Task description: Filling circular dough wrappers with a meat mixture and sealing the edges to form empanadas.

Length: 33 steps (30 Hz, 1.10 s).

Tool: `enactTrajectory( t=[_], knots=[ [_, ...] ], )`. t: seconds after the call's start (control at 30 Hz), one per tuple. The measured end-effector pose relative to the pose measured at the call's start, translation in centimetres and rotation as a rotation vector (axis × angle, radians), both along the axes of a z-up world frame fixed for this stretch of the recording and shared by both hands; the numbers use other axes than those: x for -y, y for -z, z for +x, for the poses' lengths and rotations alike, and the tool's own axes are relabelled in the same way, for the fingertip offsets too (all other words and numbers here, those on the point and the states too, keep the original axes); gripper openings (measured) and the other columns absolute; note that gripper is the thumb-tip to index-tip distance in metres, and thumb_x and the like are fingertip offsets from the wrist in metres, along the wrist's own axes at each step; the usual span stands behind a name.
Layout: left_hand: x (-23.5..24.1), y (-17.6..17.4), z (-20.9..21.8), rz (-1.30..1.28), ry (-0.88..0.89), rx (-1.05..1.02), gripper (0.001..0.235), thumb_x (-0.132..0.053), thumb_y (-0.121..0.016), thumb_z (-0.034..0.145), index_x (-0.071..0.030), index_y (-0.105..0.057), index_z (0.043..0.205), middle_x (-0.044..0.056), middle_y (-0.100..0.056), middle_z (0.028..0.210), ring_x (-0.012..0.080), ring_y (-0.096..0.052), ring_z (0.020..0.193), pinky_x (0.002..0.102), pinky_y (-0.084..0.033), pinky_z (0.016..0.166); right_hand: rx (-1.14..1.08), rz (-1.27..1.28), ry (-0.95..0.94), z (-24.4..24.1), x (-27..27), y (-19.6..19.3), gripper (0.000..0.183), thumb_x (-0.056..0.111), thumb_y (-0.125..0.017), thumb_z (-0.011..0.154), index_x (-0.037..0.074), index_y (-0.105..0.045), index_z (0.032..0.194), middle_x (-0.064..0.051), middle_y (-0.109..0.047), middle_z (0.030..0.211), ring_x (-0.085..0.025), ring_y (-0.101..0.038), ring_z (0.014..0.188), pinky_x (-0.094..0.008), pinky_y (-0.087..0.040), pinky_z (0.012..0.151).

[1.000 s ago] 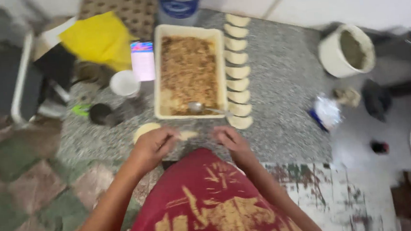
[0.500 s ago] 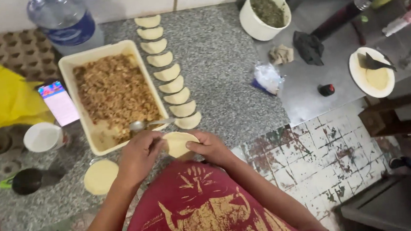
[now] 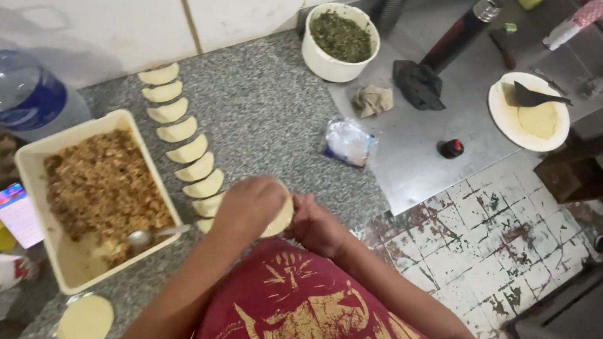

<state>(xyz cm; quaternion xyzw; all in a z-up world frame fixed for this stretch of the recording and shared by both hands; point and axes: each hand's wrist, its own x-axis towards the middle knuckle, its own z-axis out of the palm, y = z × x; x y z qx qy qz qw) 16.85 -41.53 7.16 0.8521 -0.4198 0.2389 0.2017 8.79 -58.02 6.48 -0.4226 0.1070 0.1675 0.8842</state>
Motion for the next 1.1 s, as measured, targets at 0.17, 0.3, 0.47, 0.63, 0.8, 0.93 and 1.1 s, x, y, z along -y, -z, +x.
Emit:
enactTrajectory(
  t=[0.17,0.3,0.47,0.63,0.8,0.93,1.1],
  knots=[
    [8.9,0.4,0.8,0.047,0.313,-0.054,0.013,-0.025,-0.051,0.102,-0.017,-0.06,0.104,0.004,-0.064,0.106,0.0285,-0.066,0.103,0.038,-0.054,0.084,-0.078,-0.025,0.202,1.3,5.7,-8.1,0.038,0.048,-0.051,0.099,0.013,-0.062,0.11,-0.007,-0.072,0.089,-0.02,-0.069,0.082,-0.036,-0.052,0.077],
    [12.6,0.2,1.9,0.259,0.434,-0.186,0.019,-0.025,-0.054,0.099,-0.015,-0.061,0.113,0.007,-0.066,0.118,0.0312,-0.065,0.115,0.041,-0.053,0.093,-0.144,-0.153,0.38,0.7,12.6,-4.2,0.012,0.018,-0.06,0.097,0.01,-0.063,0.105,-0.007,-0.073,0.088,-0.021,-0.068,0.078,-0.039,-0.05,0.072],
    [16.4,2.8,7.0,0.451,0.42,-0.309,0.021,-0.013,-0.047,0.105,-0.019,-0.06,0.119,-0.003,-0.062,0.13,0.0235,-0.062,0.122,0.039,-0.052,0.097,-0.266,-0.19,0.734,-2.1,20.3,-3.9,0.033,0.014,-0.064,0.088,0.009,-0.061,0.121,-0.012,-0.068,0.084,-0.022,-0.064,0.061,-0.032,-0.05,0.055],
    [21.0,5.5,11.2,0.523,0.318,-0.309,0.011,-0.016,-0.051,0.105,-0.021,-0.058,0.111,-0.007,-0.061,0.122,0.0164,-0.063,0.118,0.035,-0.055,0.094,-0.218,-0.174,1.012,-8.3,28.9,3.2,0.043,0.01,-0.056,0.094,0.004,-0.057,0.137,-0.021,-0.069,0.118,-0.035,-0.071,0.097,-0.051,-0.055,0.091],
    [23.0,7.4,13.1,0.679,0.223,-0.35,0.016,-0.01,-0.046,0.1,-0.02,-0.054,0.109,-0.002,-0.056,0.11,0.0169,-0.062,0.109,0.036,-0.055,0.093,-0.301,-0.233,1.126,-13.9,31.6,5.8,0.04,0.01,-0.052,0.099,0.004,-0.053,0.139,-0.02,-0.068,0.123,-0.037,-0.07,0.105,-0.058,-0.054,0.095],
    [23.7,9.4,13.2,0.67,0.215,-0.406,0.023,-0.011,-0.052,0.101,-0.018,-0.057,0.122,0.002,-0.061,0.124,0.018,-0.062,0.12,0.038,-0.052,0.102,-0.382,-0.281,1.108,-15.7,31.0,6.7,0.04,0.011,-0.05,0.101,0.004,-0.052,0.141,-0.021,-0.067,0.124,-0.038,-0.068,0.107,-0.06,-0.052,0.099],
    [21.8,11.8,13.4,0.592,0.115,-0.687,0.052,-0.019,-0.057,0.1,-0.015,-0.047,0.151,0.005,-0.046,0.158,0.0234,-0.042,0.146,0.042,-0.036,0.122,-0.389,-0.403,1.001,-12.5,29.2,5.6,0.04,0.01,-0.059,0.099,-0.002,-0.053,0.137,-0.025,-0.067,0.118,-0.039,-0.069,0.106,-0.06,-0.052,0.099]
  ],
)
